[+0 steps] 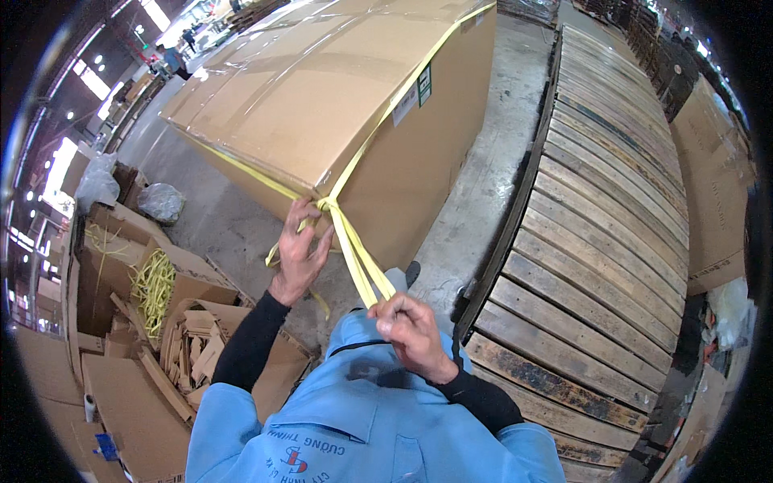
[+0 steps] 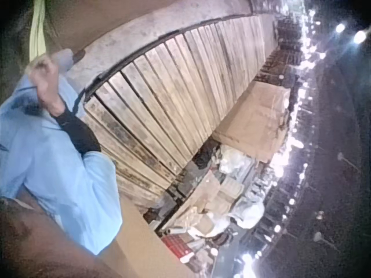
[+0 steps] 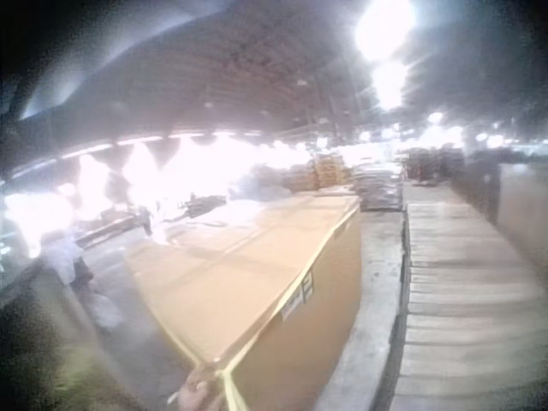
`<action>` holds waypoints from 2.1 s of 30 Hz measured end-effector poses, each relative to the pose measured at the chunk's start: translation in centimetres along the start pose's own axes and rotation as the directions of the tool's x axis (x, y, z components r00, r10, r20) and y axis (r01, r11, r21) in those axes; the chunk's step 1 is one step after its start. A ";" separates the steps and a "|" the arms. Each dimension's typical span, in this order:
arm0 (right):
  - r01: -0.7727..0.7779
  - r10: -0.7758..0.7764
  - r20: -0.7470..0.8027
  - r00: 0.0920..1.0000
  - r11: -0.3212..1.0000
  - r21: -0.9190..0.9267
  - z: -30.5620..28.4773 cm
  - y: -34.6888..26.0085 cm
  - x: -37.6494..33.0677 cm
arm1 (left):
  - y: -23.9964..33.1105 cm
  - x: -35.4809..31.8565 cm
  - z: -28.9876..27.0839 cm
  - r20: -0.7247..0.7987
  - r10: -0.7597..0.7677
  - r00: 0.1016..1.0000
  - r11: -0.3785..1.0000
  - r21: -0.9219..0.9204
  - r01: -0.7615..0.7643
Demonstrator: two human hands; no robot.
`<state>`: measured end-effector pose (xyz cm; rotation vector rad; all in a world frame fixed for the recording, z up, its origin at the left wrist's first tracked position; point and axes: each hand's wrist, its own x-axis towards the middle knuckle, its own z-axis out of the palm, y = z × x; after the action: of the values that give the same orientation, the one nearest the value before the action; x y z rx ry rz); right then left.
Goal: The person wraps a yellow strap around a stack of cardboard boxes on a wooden pallet, ties a knot, and secures the strap with small cardboard pieces. They then attach a handwritten label to the package.
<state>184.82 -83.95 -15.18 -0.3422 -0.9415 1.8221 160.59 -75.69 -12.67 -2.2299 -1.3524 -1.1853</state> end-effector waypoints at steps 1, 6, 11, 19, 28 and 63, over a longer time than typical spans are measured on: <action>-0.015 0.015 0.000 1.000 0.999 -0.033 0.0 -0.3 0.0 | -0.1 -0.1 0.1 -0.017 -0.016 1.000 1.000 -0.012 0.016; -0.147 0.147 -0.076 0.986 0.989 0.001 -0.8 -2.8 1.8 | -1.9 0.2 -0.8 -0.270 0.041 0.962 0.997 -0.055 -0.058; -0.194 0.136 -0.339 0.931 0.970 -0.146 -5.9 -5.9 10.7 | -5.9 2.9 -1.5 -0.308 -0.095 0.947 0.995 -0.055 0.082; -0.157 -0.021 -0.497 0.868 0.936 -0.314 -12.2 -11.4 36.0 | -9.6 7.4 0.3 -0.260 -0.139 0.956 0.990 -0.033 0.135; -0.081 -0.060 -0.436 0.898 0.951 -0.297 -16.2 -13.6 43.5 | -10.2 4.9 0.2 -0.249 -0.223 0.943 0.975 -0.039 0.220; 0.442 -0.567 0.220 0.794 0.290 -0.849 -16.7 -13.7 50.2 | -0.6 8.8 8.0 -0.484 -0.868 0.115 0.458 -0.688 0.563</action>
<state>181.58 -30.04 -6.94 -0.6812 -1.6451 0.5553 166.10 -65.20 -11.10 -0.5435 -1.8735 -2.5209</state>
